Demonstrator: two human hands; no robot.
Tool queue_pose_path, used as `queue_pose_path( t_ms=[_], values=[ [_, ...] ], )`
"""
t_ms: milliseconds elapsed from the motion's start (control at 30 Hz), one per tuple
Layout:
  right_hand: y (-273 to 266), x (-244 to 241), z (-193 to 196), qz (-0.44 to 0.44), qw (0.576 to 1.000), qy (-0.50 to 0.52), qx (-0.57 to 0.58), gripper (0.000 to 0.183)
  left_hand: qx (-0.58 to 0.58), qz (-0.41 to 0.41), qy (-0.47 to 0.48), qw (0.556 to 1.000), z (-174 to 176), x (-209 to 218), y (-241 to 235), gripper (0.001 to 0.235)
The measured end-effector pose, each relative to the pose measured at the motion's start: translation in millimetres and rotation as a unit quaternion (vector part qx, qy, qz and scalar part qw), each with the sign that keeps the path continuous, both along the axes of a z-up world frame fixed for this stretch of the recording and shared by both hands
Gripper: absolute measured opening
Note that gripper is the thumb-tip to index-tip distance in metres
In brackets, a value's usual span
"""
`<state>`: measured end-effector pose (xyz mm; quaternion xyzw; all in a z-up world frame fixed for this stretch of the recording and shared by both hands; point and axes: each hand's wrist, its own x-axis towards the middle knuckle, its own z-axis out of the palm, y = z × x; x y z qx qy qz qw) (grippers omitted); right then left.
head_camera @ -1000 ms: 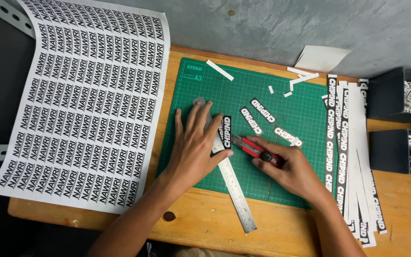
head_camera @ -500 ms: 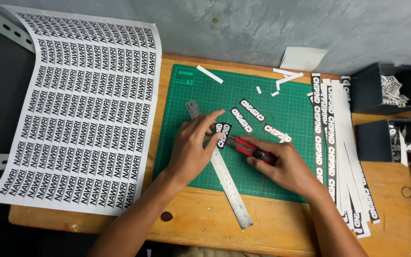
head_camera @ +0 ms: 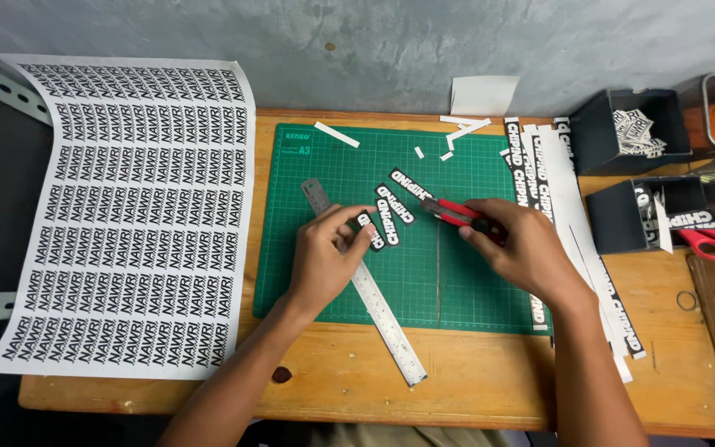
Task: The person uses a metal ruler and a red utility knife to cut strips of printed stickers on a green cutting mat. They repeatedly align the ruler, cut along the edge, and separate the cut pieces, occasionally using scissors to trim the edges of the sticker strips.
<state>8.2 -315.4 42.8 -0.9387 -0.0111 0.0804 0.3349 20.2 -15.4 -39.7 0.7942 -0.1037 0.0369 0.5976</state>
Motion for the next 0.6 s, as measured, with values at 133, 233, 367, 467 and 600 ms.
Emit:
queue_pose_path(
  t_ms=[133,233,367,467,600],
  values=[
    [10.8,-6.5,7.6,0.015,0.999,0.018,-0.031,0.041,0.021,0.027,0.011,0.999,3.3,-3.1,1.7,0.042],
    [13.8,-7.1,-3.5,0.021,0.997,0.028,-0.065,0.048,0.103,0.043,-0.002,0.994,17.8,-4.7,1.4,0.063],
    [20.4,-7.0,-10.2,0.043,0.995,0.022,-0.089,0.046,0.203,0.035,-0.027,0.978,18.6,-2.1,2.8,0.073],
    [27.9,-8.1,-9.5,0.054,0.997,0.011,-0.061,0.043,0.209,0.033,-0.028,0.977,14.0,-1.4,3.4,0.075],
    [39.2,-9.5,-11.6,0.076,0.996,0.009,-0.035,0.045,0.224,0.013,-0.054,0.973,6.4,1.5,4.1,0.077]
  ],
)
